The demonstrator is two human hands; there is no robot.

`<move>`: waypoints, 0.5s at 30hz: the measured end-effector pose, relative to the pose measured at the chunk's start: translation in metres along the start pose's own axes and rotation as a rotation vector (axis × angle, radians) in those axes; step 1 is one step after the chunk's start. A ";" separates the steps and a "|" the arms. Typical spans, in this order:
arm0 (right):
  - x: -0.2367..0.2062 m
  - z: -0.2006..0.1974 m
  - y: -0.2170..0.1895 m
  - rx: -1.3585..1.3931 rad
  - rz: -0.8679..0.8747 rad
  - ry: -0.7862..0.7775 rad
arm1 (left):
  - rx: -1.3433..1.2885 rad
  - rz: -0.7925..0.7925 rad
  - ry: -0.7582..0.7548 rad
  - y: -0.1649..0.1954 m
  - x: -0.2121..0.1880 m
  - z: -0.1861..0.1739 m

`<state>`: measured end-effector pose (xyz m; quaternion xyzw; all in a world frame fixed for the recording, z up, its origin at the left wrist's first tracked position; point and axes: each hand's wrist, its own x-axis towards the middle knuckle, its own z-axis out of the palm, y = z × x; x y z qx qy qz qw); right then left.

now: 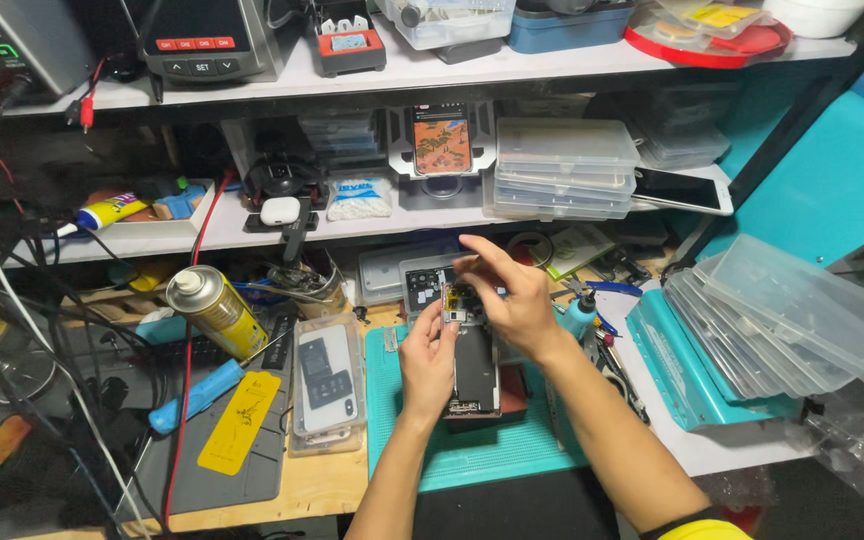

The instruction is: The person repairs a smartphone at a workbench. They hold the opened phone with its back cover removed, use a small hand tool to work on the internal components and battery area, reposition the phone repeatedly, and finally align and press the back cover onto the phone body.

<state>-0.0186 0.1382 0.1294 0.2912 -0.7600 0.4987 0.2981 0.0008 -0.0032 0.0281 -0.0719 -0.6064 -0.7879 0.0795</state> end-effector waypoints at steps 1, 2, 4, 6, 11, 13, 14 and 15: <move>0.000 0.002 0.000 -0.053 -0.003 0.037 | -0.012 0.019 -0.007 0.000 -0.001 0.000; 0.000 0.003 0.001 -0.109 -0.008 0.076 | -0.026 0.041 -0.017 0.000 -0.001 0.000; 0.000 0.003 0.002 -0.155 -0.001 0.102 | -0.040 0.059 -0.021 -0.001 -0.002 0.000; 0.001 0.002 0.003 -0.134 0.016 0.079 | -0.038 0.057 -0.007 -0.002 0.000 0.000; -0.001 0.002 0.002 -0.112 -0.091 0.071 | -0.037 0.071 -0.016 -0.003 -0.001 0.001; -0.002 0.003 0.000 -0.147 -0.102 0.102 | -0.043 0.076 -0.020 -0.002 -0.002 0.001; -0.002 0.002 -0.001 -0.146 -0.088 0.094 | -0.044 0.082 -0.022 -0.001 -0.002 0.002; -0.002 0.002 -0.001 -0.144 -0.076 0.085 | -0.045 0.090 -0.022 0.000 -0.001 0.001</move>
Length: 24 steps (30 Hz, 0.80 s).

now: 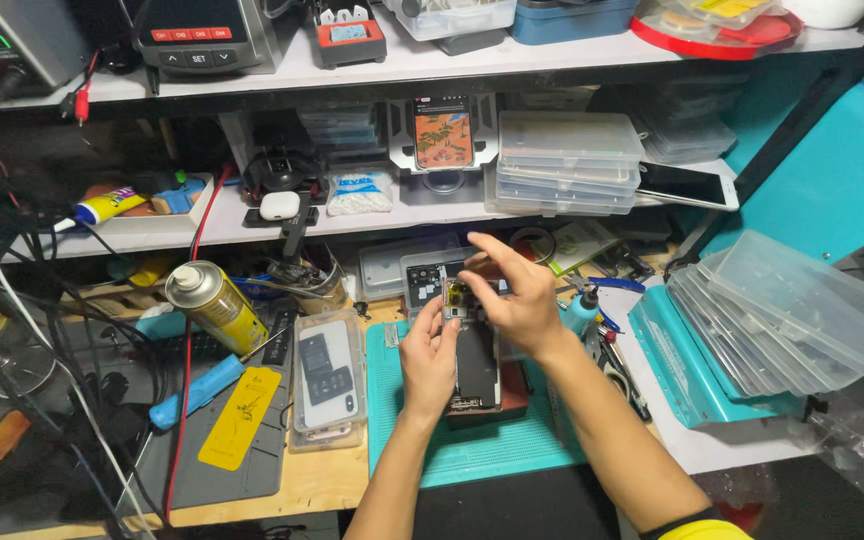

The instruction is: The person repairs a smartphone at a workbench. They hold the opened phone with its back cover removed, use a small hand tool to work on the internal components and battery area, reposition the phone repeatedly, and finally align and press the back cover onto the phone body.

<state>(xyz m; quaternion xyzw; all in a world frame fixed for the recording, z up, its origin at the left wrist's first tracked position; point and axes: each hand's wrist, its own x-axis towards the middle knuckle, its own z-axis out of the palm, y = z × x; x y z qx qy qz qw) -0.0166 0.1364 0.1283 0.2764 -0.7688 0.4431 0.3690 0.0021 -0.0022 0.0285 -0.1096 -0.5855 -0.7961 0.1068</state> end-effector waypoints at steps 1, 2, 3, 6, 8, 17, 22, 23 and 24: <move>0.000 0.000 -0.001 0.030 0.005 -0.022 | -0.001 -0.011 0.004 0.001 0.000 0.000; 0.000 -0.001 -0.002 0.058 0.011 -0.043 | -0.002 -0.022 0.007 0.002 0.000 0.001; 0.000 -0.001 -0.003 0.087 0.019 -0.064 | -0.003 -0.034 0.009 0.003 -0.002 0.002; 0.001 0.001 -0.004 0.034 -0.002 -0.005 | -0.021 0.011 -0.020 0.005 -0.003 0.003; 0.000 0.001 -0.005 0.012 0.011 -0.031 | 0.008 0.009 0.000 0.006 -0.003 0.004; -0.014 0.002 -0.005 0.457 0.216 0.224 | -0.054 -0.019 -0.008 0.005 0.002 -0.009; -0.019 -0.023 0.031 0.409 0.413 0.212 | -0.132 0.069 0.127 -0.002 0.013 -0.035; -0.021 -0.028 0.041 0.359 0.465 0.162 | -0.198 0.065 0.166 -0.002 0.014 -0.042; -0.025 -0.032 0.049 0.308 0.515 0.112 | -0.264 0.063 0.203 -0.002 0.016 -0.049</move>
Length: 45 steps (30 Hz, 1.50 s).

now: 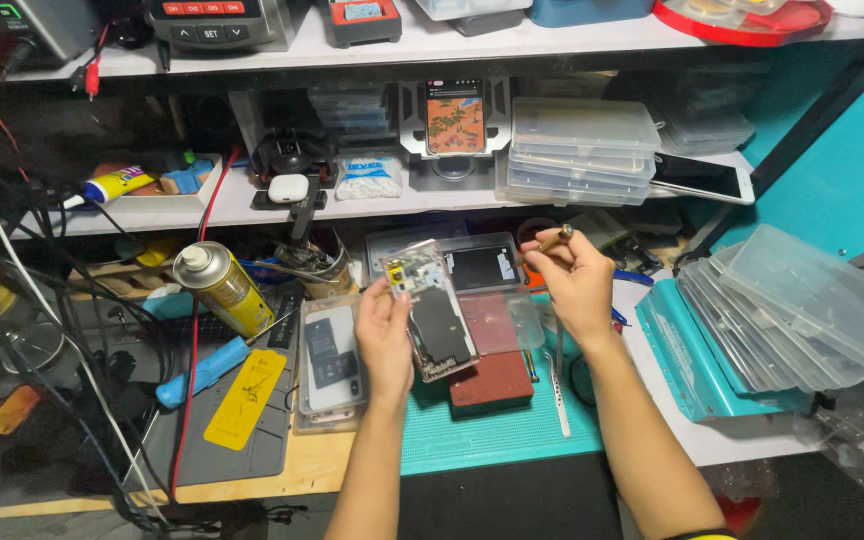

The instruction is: The person repairs a smartphone at a workbench. They hold the opened phone with its back cover removed, use a small hand tool to work on the internal components and battery area, reposition the phone repeatedly, and finally align and press the back cover onto the phone body.

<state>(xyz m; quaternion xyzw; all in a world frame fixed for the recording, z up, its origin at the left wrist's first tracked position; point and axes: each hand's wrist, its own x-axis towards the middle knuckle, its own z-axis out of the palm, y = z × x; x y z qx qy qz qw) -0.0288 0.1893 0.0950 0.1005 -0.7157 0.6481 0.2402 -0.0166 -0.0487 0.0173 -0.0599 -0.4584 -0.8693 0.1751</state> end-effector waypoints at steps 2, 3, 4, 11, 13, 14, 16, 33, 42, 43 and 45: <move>-0.002 -0.005 0.017 -0.032 0.102 -0.052 | -0.074 -0.009 0.056 0.005 0.008 -0.010; -0.004 -0.006 0.026 -0.046 0.152 -0.078 | -0.111 -0.011 0.084 0.007 0.011 -0.014; -0.006 -0.005 0.034 -0.059 0.151 -0.102 | -0.127 -0.040 0.096 0.010 0.014 -0.017; -0.015 0.005 0.063 -0.081 0.177 -0.159 | -0.095 -0.166 0.104 0.022 0.014 -0.025; -0.016 0.006 0.062 -0.129 0.173 -0.156 | -0.105 -0.172 0.093 0.025 0.013 -0.022; -0.017 0.005 0.059 -0.158 0.173 -0.155 | -0.116 -0.178 0.092 0.028 0.011 -0.020; -0.018 0.005 0.053 -0.133 0.182 -0.134 | -0.107 -0.182 0.080 0.033 0.008 -0.015; -0.022 0.023 0.006 0.464 0.101 -0.156 | 0.045 -0.189 -0.196 0.006 -0.014 0.040; -0.027 0.029 0.008 0.458 0.110 -0.162 | -0.030 -0.236 -0.159 0.005 -0.015 0.039; -0.027 0.030 0.008 0.458 0.106 -0.163 | -0.023 -0.233 -0.158 0.006 -0.016 0.039; -0.028 0.031 0.007 0.459 0.100 -0.164 | -0.009 -0.227 -0.157 0.006 -0.016 0.037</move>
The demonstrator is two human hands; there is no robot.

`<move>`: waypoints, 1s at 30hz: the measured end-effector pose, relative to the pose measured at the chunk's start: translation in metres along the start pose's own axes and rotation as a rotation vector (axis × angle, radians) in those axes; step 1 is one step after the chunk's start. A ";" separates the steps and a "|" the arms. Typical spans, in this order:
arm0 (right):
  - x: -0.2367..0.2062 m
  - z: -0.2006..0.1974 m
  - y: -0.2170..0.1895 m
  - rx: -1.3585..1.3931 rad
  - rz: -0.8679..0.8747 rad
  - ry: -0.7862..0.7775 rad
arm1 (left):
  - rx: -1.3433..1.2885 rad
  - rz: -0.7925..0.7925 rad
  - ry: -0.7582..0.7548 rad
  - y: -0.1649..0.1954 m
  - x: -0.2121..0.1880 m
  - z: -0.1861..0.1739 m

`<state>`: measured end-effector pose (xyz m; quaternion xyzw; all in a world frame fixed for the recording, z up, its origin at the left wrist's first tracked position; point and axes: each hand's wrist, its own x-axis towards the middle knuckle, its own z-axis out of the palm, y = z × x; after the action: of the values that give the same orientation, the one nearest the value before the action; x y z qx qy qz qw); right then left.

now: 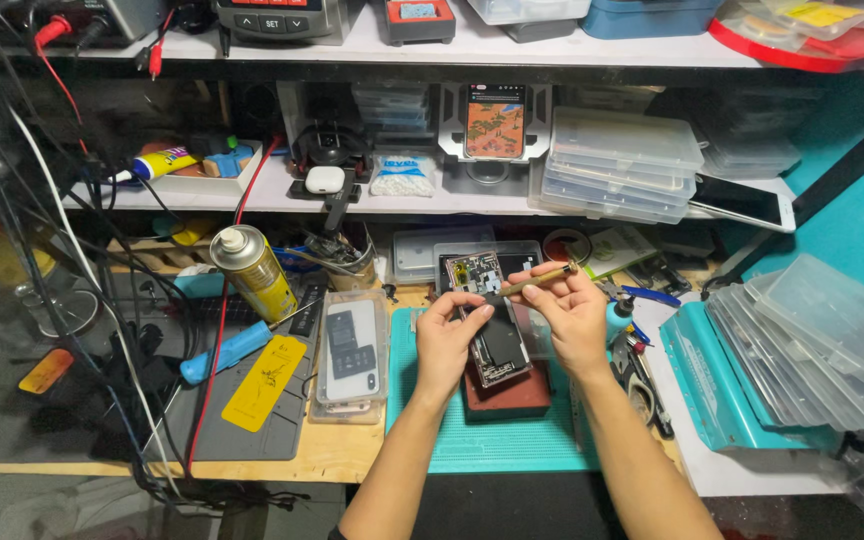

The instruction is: The person repairs a smartphone at a workbench. They hold the opened phone with its back cover removed, use a small hand tool to work on the internal components and battery area, reposition the phone repeatedly, and finally align and press the back cover onto the phone body.

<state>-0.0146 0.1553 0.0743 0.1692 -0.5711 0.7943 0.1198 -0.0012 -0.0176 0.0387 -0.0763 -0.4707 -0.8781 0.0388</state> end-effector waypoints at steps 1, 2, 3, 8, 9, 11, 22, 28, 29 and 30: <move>0.000 0.000 0.000 0.001 0.000 0.000 | 0.004 0.010 -0.003 0.000 0.000 0.000; 0.000 0.001 0.000 0.002 0.000 0.000 | 0.008 0.021 -0.005 0.000 0.000 -0.002; -0.001 0.001 0.000 0.003 0.000 0.000 | 0.012 0.031 -0.008 0.000 0.000 -0.002; -0.001 0.002 -0.001 0.002 -0.006 0.000 | 0.033 0.023 0.000 0.000 0.000 -0.003; -0.001 0.002 -0.001 -0.011 -0.009 0.002 | 0.036 0.024 0.000 0.000 0.000 -0.004; -0.001 0.003 -0.002 -0.024 -0.011 -0.004 | 0.048 0.039 0.001 0.002 0.001 -0.004; -0.002 0.005 -0.003 -0.028 -0.027 -0.018 | 0.085 0.057 0.003 0.002 0.001 -0.004; -0.003 0.006 -0.004 -0.049 -0.017 0.002 | 0.089 0.060 -0.003 -0.001 0.002 -0.006; -0.003 0.006 -0.004 -0.058 -0.020 0.001 | 0.081 0.065 -0.009 -0.001 0.002 -0.006; -0.003 0.005 -0.005 -0.068 -0.024 0.000 | 0.072 0.069 -0.015 -0.002 0.002 -0.005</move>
<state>-0.0089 0.1519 0.0789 0.1718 -0.5956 0.7730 0.1349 -0.0036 -0.0209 0.0351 -0.0978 -0.4995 -0.8580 0.0684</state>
